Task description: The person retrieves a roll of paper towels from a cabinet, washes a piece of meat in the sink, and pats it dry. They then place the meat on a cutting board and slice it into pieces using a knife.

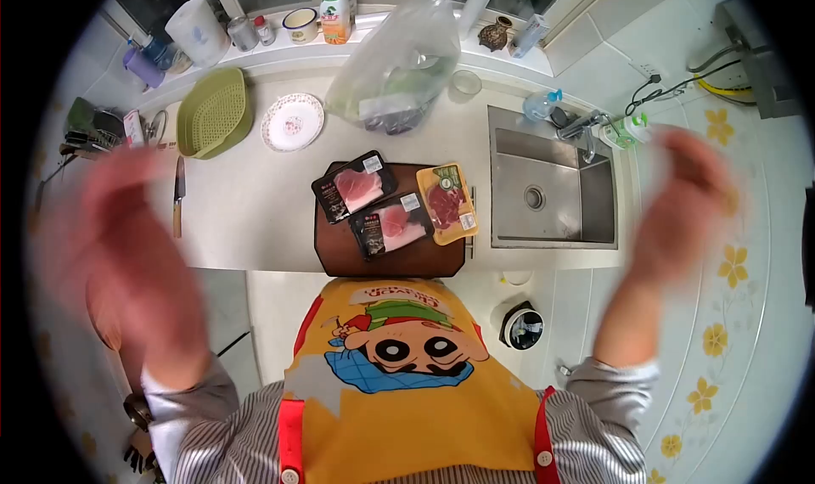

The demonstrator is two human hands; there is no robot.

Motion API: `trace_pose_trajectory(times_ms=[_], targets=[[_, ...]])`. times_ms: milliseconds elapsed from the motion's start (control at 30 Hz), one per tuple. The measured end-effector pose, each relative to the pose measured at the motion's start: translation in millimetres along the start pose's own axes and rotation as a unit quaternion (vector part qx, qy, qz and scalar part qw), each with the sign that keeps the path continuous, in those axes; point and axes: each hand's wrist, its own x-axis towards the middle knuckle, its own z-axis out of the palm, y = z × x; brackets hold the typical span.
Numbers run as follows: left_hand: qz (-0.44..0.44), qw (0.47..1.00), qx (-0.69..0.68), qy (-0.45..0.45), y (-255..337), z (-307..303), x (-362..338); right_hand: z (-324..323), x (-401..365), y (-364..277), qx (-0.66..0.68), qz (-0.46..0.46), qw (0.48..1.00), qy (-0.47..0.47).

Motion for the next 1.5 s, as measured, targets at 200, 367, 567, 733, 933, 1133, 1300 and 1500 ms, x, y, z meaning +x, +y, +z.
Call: trace_pose_trajectory(times_ms=[200, 367, 567, 733, 933, 1133, 1300, 1500], targets=[[-0.474, 0.857, -0.042, -0.198, -135, 135, -271, 171, -292, 242, -0.065, 0.476, 0.796, -0.367], [-0.572, 0.776, 0.037, -0.263, -152, 208, -341, 189, -336, 275, 0.017, 0.478, 0.799, -0.364], [-0.582, 0.742, 0.242, -0.227, -146, 260, -356, 118, -303, 317, 0.292, 0.395, 0.808, -0.324], [-0.528, 0.696, 0.428, -0.231, -139, 270, -285, 84, -271, 353, 0.336, 0.463, 0.759, -0.312], [-0.340, 0.695, 0.394, -0.497, -193, 254, -236, 111, -261, 350, 0.319, 0.506, 0.725, -0.341], [-0.321, 0.778, 0.333, -0.424, -193, 202, -238, 140, -296, 344, 0.233, 0.544, 0.750, -0.295], [-0.343, 0.783, 0.383, -0.350, -269, 137, -201, 140, -336, 300, 0.289, 0.605, 0.717, -0.192], [-0.432, 0.643, 0.350, -0.527, -292, 153, -173, 167, -347, 239, 0.228, 0.642, 0.699, -0.219]])
